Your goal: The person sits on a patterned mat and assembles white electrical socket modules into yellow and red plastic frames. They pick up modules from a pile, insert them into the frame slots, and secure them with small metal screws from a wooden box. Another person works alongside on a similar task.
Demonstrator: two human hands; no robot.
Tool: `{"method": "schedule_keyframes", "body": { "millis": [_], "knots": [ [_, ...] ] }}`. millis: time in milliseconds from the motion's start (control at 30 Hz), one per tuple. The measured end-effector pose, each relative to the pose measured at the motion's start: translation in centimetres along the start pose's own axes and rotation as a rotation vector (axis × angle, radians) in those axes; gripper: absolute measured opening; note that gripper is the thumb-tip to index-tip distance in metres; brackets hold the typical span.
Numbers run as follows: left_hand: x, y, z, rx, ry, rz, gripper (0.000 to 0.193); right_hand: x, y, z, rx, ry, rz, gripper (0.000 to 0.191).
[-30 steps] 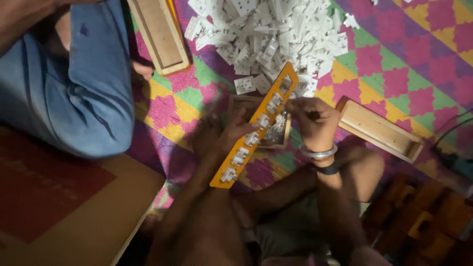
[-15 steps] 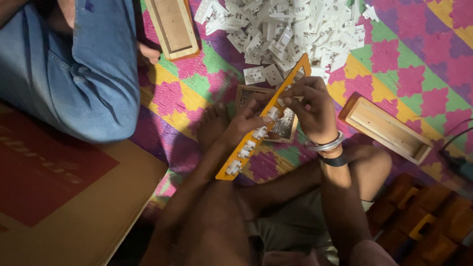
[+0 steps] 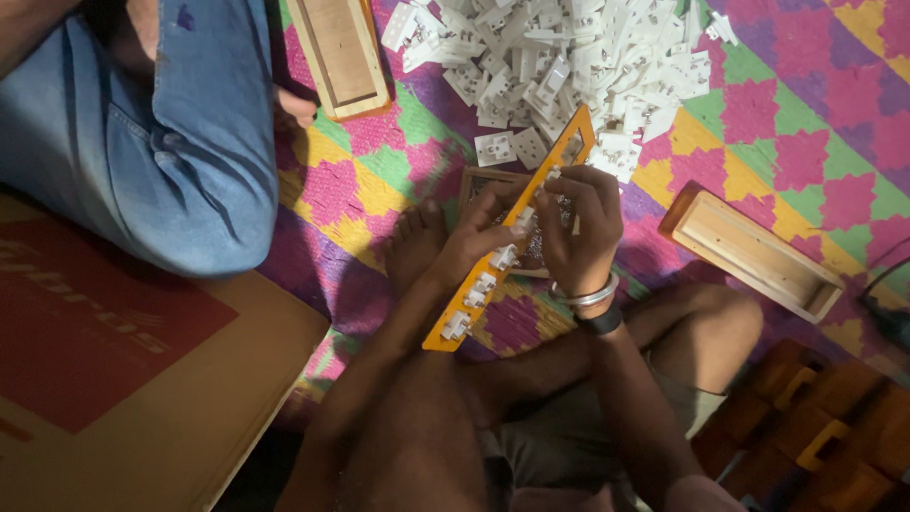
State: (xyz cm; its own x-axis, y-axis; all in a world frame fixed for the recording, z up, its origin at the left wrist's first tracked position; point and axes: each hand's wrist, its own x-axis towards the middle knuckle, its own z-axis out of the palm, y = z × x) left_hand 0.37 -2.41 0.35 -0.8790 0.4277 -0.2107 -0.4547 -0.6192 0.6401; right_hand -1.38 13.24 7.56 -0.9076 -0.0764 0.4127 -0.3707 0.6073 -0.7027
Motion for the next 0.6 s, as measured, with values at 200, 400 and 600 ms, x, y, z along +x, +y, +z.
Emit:
{"method": "schedule_keyframes", "body": {
  "millis": [200,400,600],
  "knots": [
    [0.0,0.3,0.5,0.136,-0.019,-0.003,0.055,-0.1,2.4,0.5,0.026,0.056,0.078,0.012],
    [0.1,0.4,0.7,0.028,0.002,-0.071,0.056,-0.8,5.2,0.7,0.532,-0.047,0.223,0.026],
    [0.2,0.1,0.5,0.227,-0.034,0.071,0.052,-0.9,6.0,1.0,0.574,-0.031,0.265,0.027]
  ]
}}
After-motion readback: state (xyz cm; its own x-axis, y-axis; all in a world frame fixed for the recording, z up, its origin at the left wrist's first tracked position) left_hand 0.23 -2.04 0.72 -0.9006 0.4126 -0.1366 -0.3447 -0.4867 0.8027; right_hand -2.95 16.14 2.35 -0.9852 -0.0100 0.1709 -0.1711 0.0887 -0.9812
